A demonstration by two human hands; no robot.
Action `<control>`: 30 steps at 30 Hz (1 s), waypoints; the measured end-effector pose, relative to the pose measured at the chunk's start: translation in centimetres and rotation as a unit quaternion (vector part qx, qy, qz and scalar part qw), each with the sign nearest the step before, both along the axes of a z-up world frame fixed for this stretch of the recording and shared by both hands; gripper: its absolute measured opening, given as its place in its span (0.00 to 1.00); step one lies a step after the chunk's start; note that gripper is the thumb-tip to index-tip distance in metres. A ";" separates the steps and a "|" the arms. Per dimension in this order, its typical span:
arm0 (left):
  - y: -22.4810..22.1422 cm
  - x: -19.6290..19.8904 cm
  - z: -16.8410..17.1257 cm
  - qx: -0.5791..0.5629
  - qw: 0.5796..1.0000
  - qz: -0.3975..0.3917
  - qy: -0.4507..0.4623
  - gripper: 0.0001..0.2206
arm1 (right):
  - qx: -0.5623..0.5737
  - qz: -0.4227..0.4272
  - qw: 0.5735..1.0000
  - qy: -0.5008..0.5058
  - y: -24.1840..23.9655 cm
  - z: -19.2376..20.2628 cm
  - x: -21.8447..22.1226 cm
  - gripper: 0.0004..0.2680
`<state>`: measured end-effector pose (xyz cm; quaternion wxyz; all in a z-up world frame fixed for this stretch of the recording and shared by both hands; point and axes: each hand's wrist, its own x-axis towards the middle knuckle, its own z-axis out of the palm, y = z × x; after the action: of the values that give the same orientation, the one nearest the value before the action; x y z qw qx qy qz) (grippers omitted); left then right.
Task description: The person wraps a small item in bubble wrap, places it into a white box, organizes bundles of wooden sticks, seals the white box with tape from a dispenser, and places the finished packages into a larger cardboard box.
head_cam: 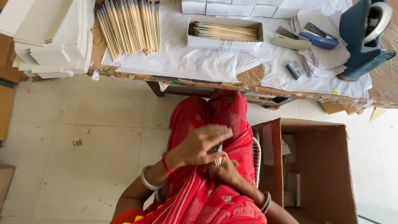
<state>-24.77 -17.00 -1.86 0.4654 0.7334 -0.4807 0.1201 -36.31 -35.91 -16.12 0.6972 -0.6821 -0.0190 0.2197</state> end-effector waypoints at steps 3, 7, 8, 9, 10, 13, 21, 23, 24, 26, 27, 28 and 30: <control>-1.5 -1.7 -4.5 0.051 0.990 -0.067 0.117 0.23 | 0.017 -0.022 0.999 0.016 -0.4 -0.3 -1.1 0.07; 0.8 -0.9 1.2 -0.007 0.991 -0.048 0.124 0.26 | 0.016 -0.069 0.997 0.033 -0.7 0.2 -1.3 0.05; 1.2 -0.5 1.8 -0.046 0.996 -0.042 0.065 0.28 | -0.013 -0.072 0.997 -0.033 -1.0 0.7 -0.4 0.05; 1.7 -0.3 2.6 -0.084 0.996 -0.037 0.005 0.31 | -0.040 -0.074 0.991 -0.100 -1.2 1.4 0.4 0.05; 1.1 0.4 1.1 -0.082 0.996 -0.025 0.004 0.31 | -0.037 -0.063 0.992 -0.099 -1.4 1.3 0.7 0.05; 1.1 2.5 -4.5 0.026 0.998 -0.059 -0.028 0.39 | -0.095 -0.057 0.991 -0.074 -2.0 0.8 1.1 0.08; -1.9 1.2 -2.8 -0.023 0.999 -0.031 -0.002 0.42 | -0.050 -0.100 0.992 0.057 -3.1 -1.5 -0.9 0.07; 0.2 3.1 -9.4 0.099 0.984 0.008 0.150 0.44 | -0.050 -0.106 0.992 0.045 -3.4 -2.2 -1.1 0.06; 1.0 5.0 -12.5 0.221 0.931 0.031 0.289 0.47 | -0.050 -0.122 0.991 0.028 -3.6 -2.6 -0.6 0.06; 1.7 4.0 -12.1 0.133 0.939 0.048 0.312 0.41 | 0.021 -0.144 0.989 0.034 -3.7 -3.1 -1.1 0.07; 2.2 3.7 -12.1 0.042 0.936 0.066 0.344 0.35 | 0.092 -0.158 0.982 0.048 -3.5 -3.5 -1.4 0.09; 1.1 2.3 -11.8 0.045 0.934 0.060 0.350 0.35 | 0.092 -0.165 0.980 0.055 -3.2 -3.1 -1.3 0.09; -0.8 -0.4 -11.3 -0.120 0.841 -0.072 0.523 0.25 | 0.129 -0.197 0.960 0.150 -2.4 -2.6 -0.6 0.09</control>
<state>-25.13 -17.78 -13.21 0.7391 0.5894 -0.1991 -0.2582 -36.95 -38.34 -18.70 0.8035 -0.5359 0.1927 0.1732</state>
